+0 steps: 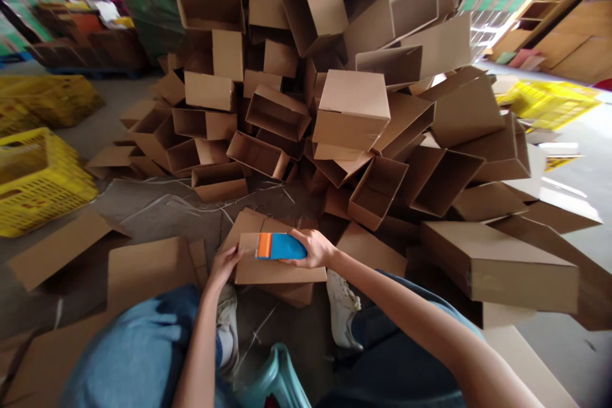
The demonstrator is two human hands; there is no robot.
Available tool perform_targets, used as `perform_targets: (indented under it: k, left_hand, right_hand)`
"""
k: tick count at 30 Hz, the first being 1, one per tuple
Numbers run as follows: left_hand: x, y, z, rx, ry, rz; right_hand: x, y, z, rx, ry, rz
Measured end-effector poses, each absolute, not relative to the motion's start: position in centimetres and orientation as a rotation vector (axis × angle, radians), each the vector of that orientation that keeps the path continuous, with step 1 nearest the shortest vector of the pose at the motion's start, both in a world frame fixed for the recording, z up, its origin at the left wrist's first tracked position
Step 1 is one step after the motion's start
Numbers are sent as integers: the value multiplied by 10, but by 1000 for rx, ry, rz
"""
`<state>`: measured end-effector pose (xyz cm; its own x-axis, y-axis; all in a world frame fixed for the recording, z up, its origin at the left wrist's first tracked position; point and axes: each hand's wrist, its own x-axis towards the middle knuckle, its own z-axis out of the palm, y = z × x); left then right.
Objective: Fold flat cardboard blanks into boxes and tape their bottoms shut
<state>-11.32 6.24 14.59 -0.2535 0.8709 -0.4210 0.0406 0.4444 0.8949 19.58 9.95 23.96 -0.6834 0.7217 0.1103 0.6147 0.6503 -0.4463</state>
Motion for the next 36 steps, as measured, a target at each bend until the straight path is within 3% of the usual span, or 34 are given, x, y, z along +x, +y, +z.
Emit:
perform_targets:
  k: [16, 26, 36]
  left_hand:
    - [-123, 71, 147, 971, 1708, 931]
    - [-86, 112, 165, 1021, 2116, 1032]
    - [-62, 111, 165, 1039, 2295, 681]
  right_hand:
    - [195, 98, 239, -1027, -2555, 530]
    - [195, 92, 239, -996, -2551, 513]
    - [189, 89, 246, -1059, -2596, 517]
